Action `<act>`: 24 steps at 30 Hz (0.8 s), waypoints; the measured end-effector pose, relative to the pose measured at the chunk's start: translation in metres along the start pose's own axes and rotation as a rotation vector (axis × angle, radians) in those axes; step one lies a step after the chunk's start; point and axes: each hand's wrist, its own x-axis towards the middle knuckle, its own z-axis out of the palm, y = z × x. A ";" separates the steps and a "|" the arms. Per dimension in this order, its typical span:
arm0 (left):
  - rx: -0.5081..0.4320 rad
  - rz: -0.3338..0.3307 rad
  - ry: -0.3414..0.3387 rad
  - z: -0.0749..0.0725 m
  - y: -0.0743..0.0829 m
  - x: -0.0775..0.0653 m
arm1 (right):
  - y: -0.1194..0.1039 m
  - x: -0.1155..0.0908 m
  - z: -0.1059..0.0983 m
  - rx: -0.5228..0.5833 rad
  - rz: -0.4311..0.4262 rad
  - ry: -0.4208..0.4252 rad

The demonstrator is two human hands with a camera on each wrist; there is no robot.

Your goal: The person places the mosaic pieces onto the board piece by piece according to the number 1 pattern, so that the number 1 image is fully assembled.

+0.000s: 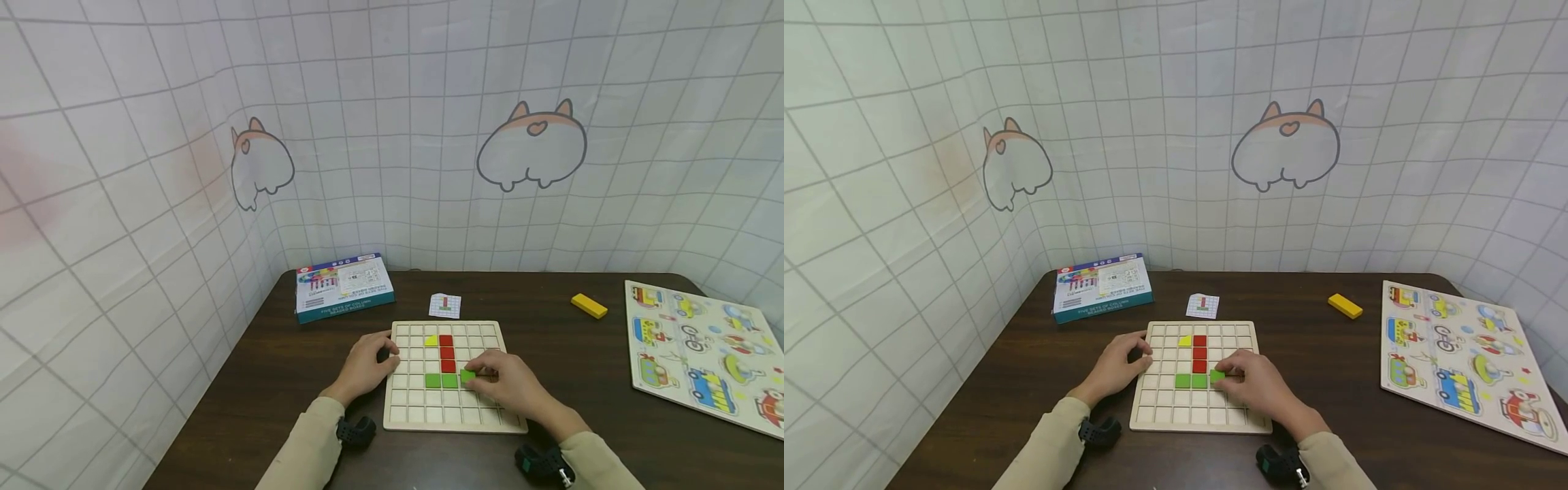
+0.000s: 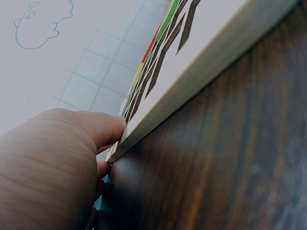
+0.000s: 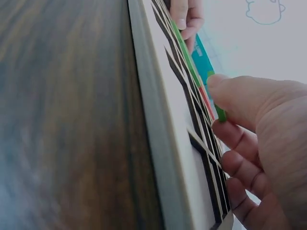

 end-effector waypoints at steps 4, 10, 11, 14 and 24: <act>0.005 -0.012 -0.001 0.000 0.000 0.000 | 0.001 -0.001 0.000 0.005 -0.012 -0.011; 0.002 -0.019 0.000 0.000 0.001 0.000 | 0.002 -0.003 0.001 0.024 -0.005 -0.019; 0.001 -0.020 0.000 0.000 0.001 0.000 | 0.002 -0.003 0.001 0.025 -0.004 -0.020; -0.003 -0.023 -0.002 0.000 0.001 0.000 | 0.002 -0.003 0.001 0.037 -0.002 -0.022; -0.006 -0.004 0.005 -0.002 0.003 0.001 | 0.003 -0.003 0.003 0.053 0.017 -0.007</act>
